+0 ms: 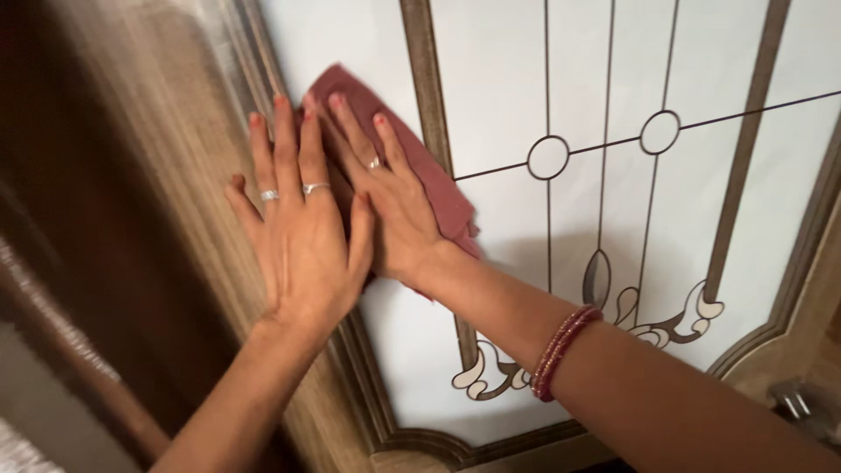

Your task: The person wipes a decorative door with a red cloth, moving methodically from the lower sections upward along the vertical panels and ornate patterns. The hands maintain consistent contact with the surface, covering the entire visible area of the door.

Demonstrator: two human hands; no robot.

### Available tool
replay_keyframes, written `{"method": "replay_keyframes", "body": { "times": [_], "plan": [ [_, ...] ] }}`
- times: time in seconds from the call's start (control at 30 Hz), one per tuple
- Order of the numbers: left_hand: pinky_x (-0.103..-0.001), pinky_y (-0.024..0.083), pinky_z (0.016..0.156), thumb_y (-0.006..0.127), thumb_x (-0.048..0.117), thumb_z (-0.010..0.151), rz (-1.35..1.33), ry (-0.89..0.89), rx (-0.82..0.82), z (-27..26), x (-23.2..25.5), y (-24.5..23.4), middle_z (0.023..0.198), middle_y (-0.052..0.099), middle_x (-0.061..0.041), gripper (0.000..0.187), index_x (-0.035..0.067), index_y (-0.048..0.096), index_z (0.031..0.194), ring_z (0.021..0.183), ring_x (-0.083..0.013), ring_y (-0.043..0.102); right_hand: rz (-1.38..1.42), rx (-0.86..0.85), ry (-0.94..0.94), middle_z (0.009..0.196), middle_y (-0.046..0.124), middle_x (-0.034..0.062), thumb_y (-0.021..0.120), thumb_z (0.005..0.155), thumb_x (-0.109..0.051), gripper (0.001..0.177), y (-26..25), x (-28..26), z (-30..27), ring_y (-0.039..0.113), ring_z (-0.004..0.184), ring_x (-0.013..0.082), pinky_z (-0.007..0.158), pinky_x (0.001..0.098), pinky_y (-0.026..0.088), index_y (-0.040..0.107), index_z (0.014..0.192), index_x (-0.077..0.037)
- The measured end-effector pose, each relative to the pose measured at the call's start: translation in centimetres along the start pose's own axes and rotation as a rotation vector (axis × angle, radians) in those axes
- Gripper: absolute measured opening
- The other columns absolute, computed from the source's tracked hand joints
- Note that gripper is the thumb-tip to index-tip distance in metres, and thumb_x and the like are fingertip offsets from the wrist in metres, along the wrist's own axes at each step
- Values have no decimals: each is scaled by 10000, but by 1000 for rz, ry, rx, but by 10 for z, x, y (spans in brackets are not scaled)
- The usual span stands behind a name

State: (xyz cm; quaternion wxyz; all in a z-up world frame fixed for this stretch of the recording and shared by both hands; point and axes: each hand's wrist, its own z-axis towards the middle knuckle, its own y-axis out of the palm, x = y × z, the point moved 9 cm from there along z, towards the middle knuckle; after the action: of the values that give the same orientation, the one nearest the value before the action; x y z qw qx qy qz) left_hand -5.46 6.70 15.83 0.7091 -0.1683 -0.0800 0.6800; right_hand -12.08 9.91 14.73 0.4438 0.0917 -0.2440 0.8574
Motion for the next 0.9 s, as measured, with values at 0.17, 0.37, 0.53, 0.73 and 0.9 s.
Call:
{"method": "replay_keyframes", "body": {
  "times": [0.17, 0.37, 0.53, 0.73, 0.9],
  "plan": [
    [-718, 145, 1181, 612, 383, 967, 12, -61, -70, -26, -14, 0, 1714, 105, -187, 858, -48, 236, 1607, 1585, -390, 78, 69, -187, -309, 1727, 134, 121, 524, 956, -474, 794, 17, -23, -33, 39, 1600, 303, 1271, 592, 5, 276, 1639, -153],
    [-724, 148, 1172, 601, 427, 970, 1, -89, -72, -35, -34, -9, 1705, 90, -214, 880, -47, 210, 1602, 1578, -402, 78, -36, -39, -254, 1707, 144, 75, 678, 843, -501, 931, -10, 38, -26, 80, 1567, 270, 1219, 635, 44, 300, 1642, -209],
    [-743, 145, 1187, 584, 455, 1032, -41, -123, -36, -21, -43, -17, 1725, 80, -195, 871, -38, 184, 1627, 1597, -393, 78, 69, 33, -46, 1742, 100, 153, 698, 949, -399, 930, -14, 42, 9, 51, 1614, 345, 1289, 616, 47, 208, 1686, -114],
    [-752, 139, 1182, 576, 472, 1041, -41, -146, -25, -8, -50, -21, 1728, 35, -200, 910, -51, 129, 1636, 1605, -396, 56, -96, 59, -54, 1753, 90, 179, 639, 957, -276, 869, -4, -22, 33, 49, 1625, 350, 1296, 566, 26, 249, 1695, -31],
    [-763, 146, 1153, 582, 477, 1014, 9, -198, -82, -21, -60, -20, 1711, 23, -199, 929, -49, 118, 1623, 1582, -390, 52, -207, -326, -452, 1732, 128, 143, 578, 1002, -346, 594, 21, -65, 1, -6, 1642, 339, 1293, 569, -27, 395, 1527, -135]
  ]
}}
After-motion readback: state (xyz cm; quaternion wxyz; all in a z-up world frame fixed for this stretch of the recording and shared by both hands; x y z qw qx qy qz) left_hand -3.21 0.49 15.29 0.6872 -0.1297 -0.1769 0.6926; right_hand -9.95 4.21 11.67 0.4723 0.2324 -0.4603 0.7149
